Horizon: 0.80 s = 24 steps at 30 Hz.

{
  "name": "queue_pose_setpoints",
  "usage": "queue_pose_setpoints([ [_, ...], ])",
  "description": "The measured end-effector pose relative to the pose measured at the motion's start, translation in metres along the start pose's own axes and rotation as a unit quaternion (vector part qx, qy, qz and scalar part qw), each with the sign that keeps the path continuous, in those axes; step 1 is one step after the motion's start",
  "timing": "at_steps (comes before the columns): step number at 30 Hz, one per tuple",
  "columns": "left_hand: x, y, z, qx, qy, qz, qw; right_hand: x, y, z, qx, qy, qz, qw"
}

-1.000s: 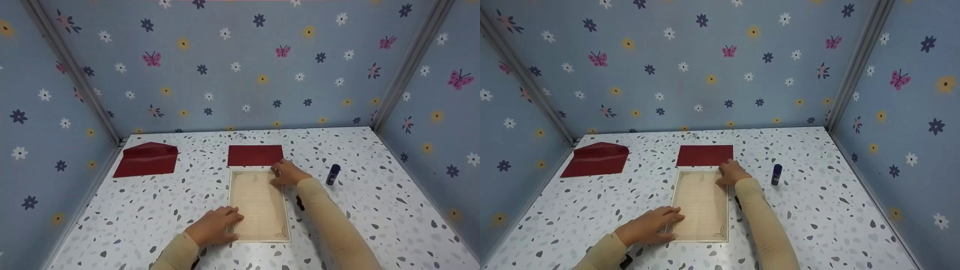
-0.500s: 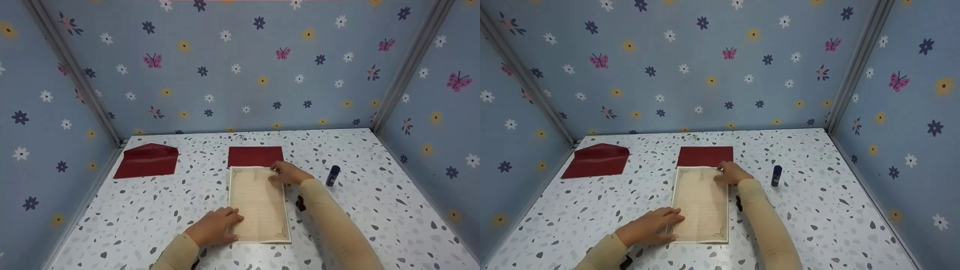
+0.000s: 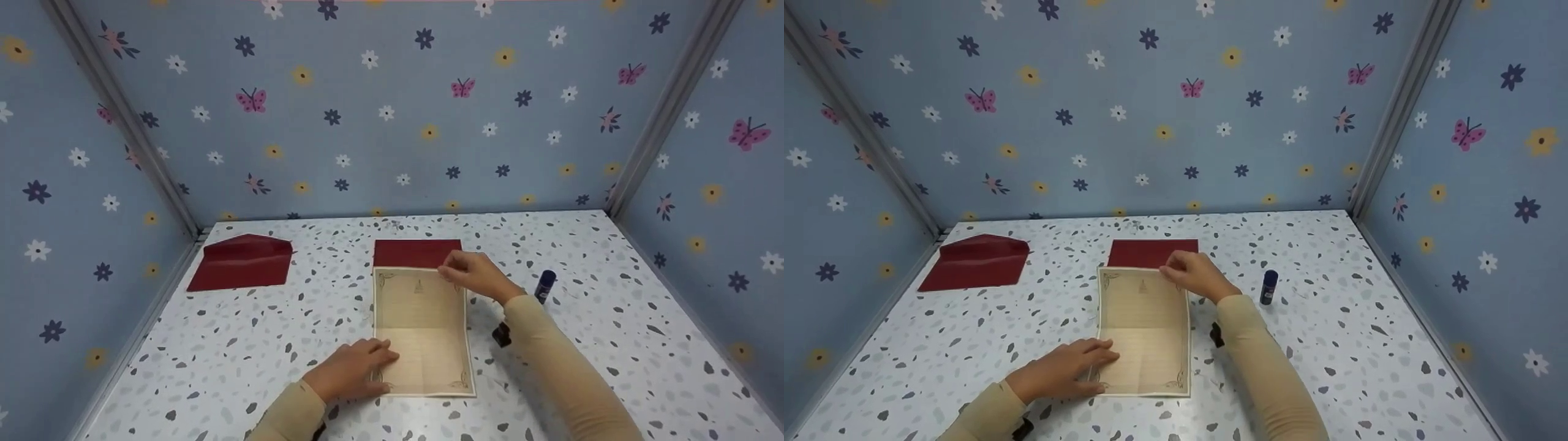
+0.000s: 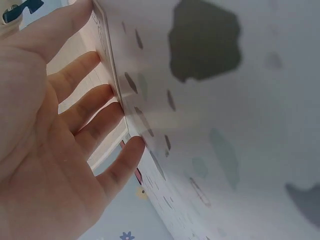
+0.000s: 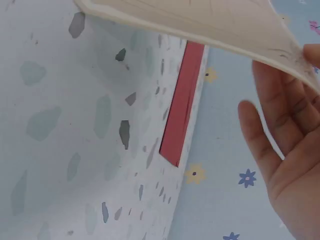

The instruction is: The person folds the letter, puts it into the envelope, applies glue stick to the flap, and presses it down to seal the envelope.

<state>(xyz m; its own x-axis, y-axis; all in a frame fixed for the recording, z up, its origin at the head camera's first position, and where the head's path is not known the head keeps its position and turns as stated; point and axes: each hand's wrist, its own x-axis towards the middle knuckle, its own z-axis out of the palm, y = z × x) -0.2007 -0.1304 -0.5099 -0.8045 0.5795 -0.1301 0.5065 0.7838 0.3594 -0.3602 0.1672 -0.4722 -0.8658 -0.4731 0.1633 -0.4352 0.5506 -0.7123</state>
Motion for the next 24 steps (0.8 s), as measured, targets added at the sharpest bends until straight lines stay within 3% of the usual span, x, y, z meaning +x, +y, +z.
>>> queue_pose_setpoints([
  [7,0.000,-0.001,0.001,-0.003,0.001,0.006,1.0000,-0.015,-0.009,-0.013,-0.018,-0.055,-0.063,0.996],
  [13,0.001,-0.001,0.002,-0.008,-0.004,0.004,0.9999,-0.032,-0.019,-0.017,-0.040,-0.146,-0.051,0.987],
  [17,0.002,-0.001,0.002,-0.007,-0.008,0.002,0.9999,-0.041,-0.025,-0.016,-0.040,-0.231,-0.027,0.972],
  [24,0.001,-0.003,0.000,-0.003,-0.017,0.004,0.9998,-0.049,-0.034,-0.012,-0.047,-0.353,0.020,0.934],
])
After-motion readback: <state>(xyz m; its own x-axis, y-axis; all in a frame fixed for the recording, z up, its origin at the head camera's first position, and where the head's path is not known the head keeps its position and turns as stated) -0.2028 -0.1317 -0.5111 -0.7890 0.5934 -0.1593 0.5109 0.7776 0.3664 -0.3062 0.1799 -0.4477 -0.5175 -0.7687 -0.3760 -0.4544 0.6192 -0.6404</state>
